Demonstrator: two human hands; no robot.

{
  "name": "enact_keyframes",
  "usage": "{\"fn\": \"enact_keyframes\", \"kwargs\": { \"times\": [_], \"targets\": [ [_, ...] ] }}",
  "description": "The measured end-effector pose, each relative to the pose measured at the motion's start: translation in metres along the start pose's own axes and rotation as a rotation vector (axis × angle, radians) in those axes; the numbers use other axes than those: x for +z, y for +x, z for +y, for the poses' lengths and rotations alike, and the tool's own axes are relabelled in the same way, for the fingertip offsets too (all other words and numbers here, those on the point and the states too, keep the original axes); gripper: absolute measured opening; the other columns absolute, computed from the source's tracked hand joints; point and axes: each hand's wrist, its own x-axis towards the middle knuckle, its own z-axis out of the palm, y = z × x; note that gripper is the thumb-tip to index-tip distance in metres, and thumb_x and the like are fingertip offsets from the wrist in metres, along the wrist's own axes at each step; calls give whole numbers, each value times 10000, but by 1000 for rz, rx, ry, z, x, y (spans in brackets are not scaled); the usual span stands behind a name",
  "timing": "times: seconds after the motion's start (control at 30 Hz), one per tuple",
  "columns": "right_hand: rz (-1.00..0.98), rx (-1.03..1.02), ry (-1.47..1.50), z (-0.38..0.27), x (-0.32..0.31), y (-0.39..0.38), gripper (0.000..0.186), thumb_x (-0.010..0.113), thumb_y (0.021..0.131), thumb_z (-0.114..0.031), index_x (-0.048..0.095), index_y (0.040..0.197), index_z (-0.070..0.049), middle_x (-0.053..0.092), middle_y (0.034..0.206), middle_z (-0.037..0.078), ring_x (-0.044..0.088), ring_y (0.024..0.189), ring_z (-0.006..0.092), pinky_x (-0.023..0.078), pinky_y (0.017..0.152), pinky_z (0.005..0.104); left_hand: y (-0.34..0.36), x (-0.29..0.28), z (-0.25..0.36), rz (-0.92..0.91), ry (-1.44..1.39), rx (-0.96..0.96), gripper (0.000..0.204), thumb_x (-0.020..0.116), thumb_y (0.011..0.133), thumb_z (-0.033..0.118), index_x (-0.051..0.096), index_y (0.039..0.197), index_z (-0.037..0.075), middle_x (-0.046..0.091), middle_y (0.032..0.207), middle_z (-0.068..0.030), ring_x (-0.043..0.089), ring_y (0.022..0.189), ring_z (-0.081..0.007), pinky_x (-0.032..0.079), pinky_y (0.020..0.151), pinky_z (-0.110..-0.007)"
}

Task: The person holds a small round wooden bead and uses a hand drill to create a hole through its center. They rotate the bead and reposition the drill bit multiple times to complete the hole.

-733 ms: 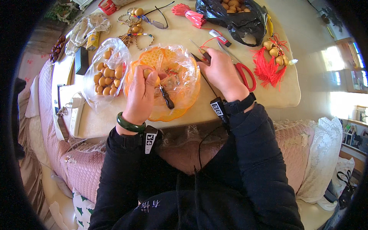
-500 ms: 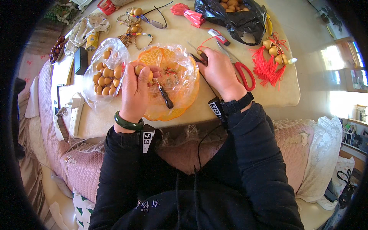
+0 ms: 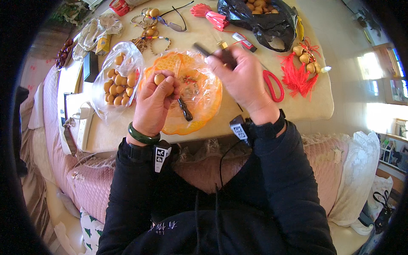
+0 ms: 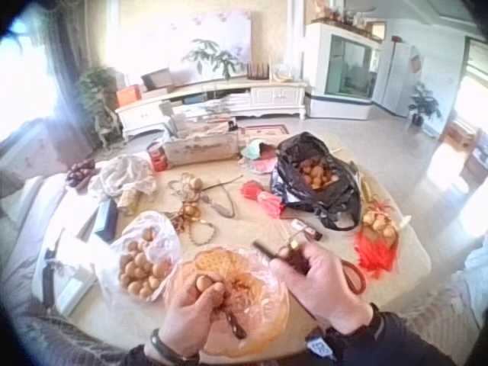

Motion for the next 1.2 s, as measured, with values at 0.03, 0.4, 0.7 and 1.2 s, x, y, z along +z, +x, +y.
{"fn": "enact_keyframes", "kwargs": {
  "times": [0.03,0.4,0.7,1.2],
  "targets": [
    [-121,42,35,-6,3,-8,209,754,884,-169,657,935,8,617,776,-50,523,694,13,456,616,195,0,1,-1,-15,-30,-24,157,582,1012,166,547,1114,52,597,928,-13,555,811,-90,473,726,-237],
    [-332,83,202,-15,25,-24,254,688,944,-123,558,1109,21,612,947,17,555,848,53,490,747,224,1,-1,0,69,-213,-108,124,600,1000,174,609,1057,64,626,855,-10,575,741,-108,495,692,-241],
    [-368,-61,-89,-18,15,-25,201,676,906,-31,512,1020,-6,584,914,40,593,855,91,526,776,264,8,-23,7,229,-455,-15,122,601,997,177,585,1006,57,601,847,-39,556,732,-132,474,668,-278],
    [-293,-169,-170,-17,19,-29,164,703,893,-81,598,983,7,687,840,167,707,759,275,535,653,335,-2,-1,-3,93,-207,-6,107,588,1002,146,612,1077,74,653,911,-19,625,807,-106,511,711,-238]
  ]
}}
